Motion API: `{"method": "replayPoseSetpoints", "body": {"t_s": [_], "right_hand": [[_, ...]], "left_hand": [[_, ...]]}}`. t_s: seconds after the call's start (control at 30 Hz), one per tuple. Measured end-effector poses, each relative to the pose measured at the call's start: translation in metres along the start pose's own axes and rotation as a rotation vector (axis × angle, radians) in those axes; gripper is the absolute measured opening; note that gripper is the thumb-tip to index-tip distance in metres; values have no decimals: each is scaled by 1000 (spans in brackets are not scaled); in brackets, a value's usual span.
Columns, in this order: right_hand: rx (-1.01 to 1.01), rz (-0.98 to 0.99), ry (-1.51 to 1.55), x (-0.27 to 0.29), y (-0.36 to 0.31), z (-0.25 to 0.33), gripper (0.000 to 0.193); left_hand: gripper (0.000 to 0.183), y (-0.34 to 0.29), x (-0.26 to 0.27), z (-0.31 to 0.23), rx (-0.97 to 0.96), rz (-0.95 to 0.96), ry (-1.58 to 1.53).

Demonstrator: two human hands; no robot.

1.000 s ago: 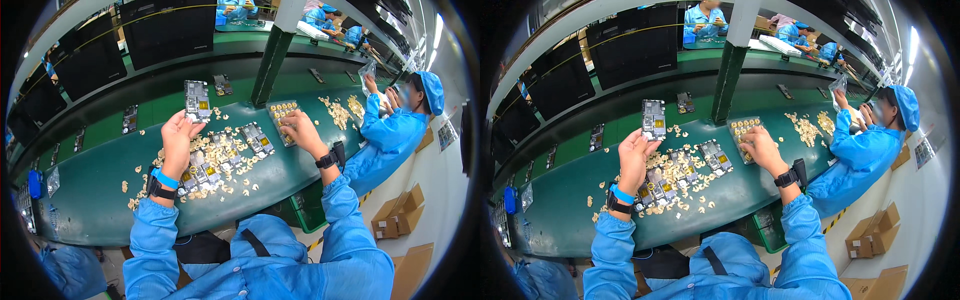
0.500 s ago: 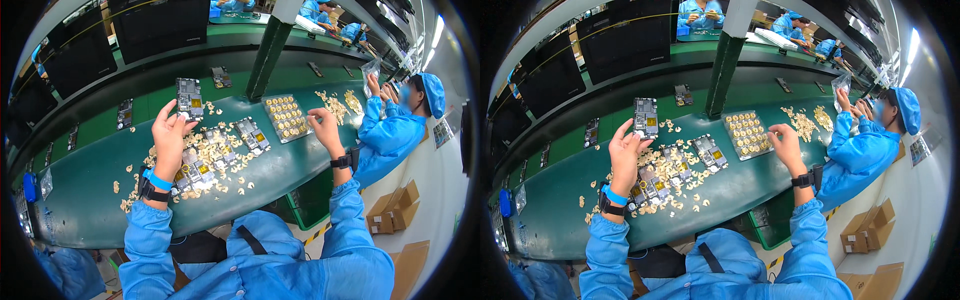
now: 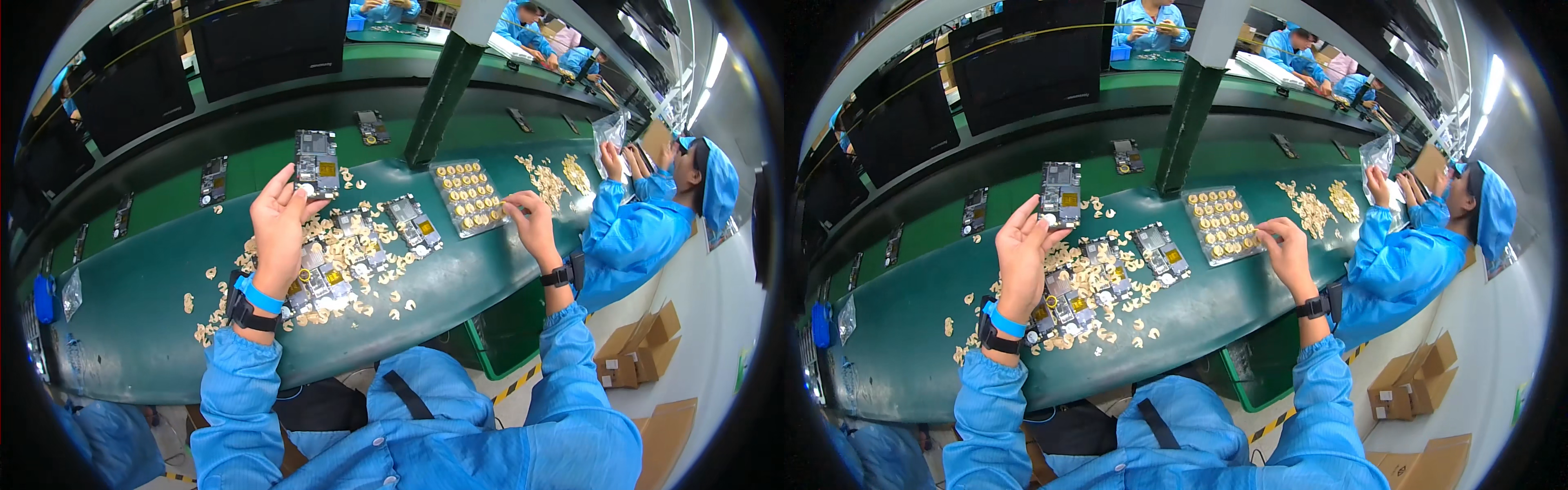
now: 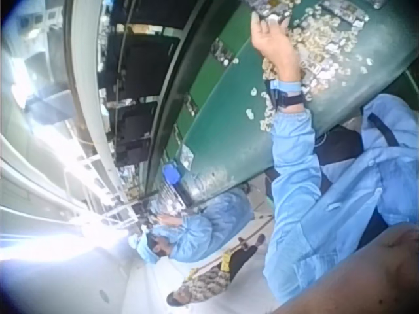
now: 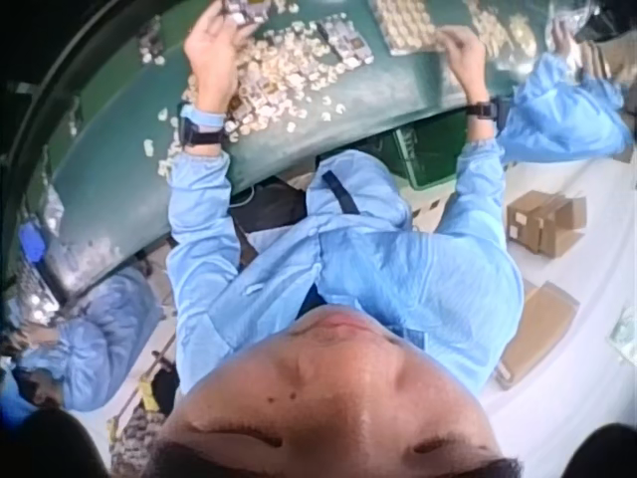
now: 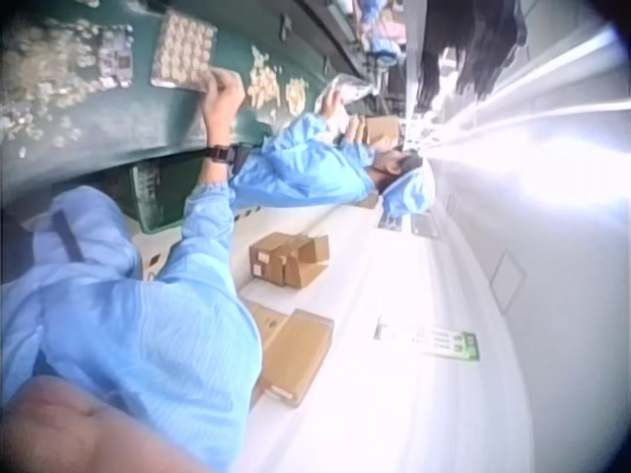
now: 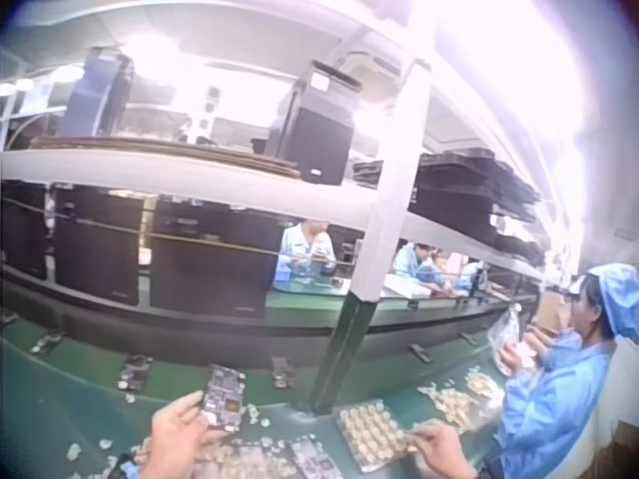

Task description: Assembling electronic components and applying tape to circuit boards on a factory production line.

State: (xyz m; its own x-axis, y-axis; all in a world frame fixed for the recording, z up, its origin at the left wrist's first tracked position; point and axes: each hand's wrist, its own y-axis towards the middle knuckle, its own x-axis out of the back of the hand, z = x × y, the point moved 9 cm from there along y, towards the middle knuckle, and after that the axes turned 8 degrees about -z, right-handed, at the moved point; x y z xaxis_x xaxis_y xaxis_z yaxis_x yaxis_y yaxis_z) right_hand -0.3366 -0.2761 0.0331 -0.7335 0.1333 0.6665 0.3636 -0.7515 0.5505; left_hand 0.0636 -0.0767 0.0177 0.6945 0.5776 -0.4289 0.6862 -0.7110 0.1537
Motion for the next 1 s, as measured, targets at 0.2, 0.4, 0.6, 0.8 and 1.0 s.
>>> {"method": "replayPoseSetpoints", "body": {"t_s": [0.2, 0.4, 0.6, 0.8, 1.0], "right_hand": [[1, 33, 545, -44, 19, 106, 11], [109, 307, 807, -129, 44, 232, 13], [202, 394, 862, -177, 48, 262, 16], [209, 240, 793, -176, 45, 251, 15], [257, 201, 737, -173, 44, 247, 12]], "left_hand": [[51, -11, -13, -5, -38, 79, -18], [20, -15, -1, -3, -86, 96, 231], [14, -4, 6, -12, -161, 46, 186], [12, 0, 11, -1, -95, 27, 221], [18, -3, 6, -2, -143, 35, 247]]}}
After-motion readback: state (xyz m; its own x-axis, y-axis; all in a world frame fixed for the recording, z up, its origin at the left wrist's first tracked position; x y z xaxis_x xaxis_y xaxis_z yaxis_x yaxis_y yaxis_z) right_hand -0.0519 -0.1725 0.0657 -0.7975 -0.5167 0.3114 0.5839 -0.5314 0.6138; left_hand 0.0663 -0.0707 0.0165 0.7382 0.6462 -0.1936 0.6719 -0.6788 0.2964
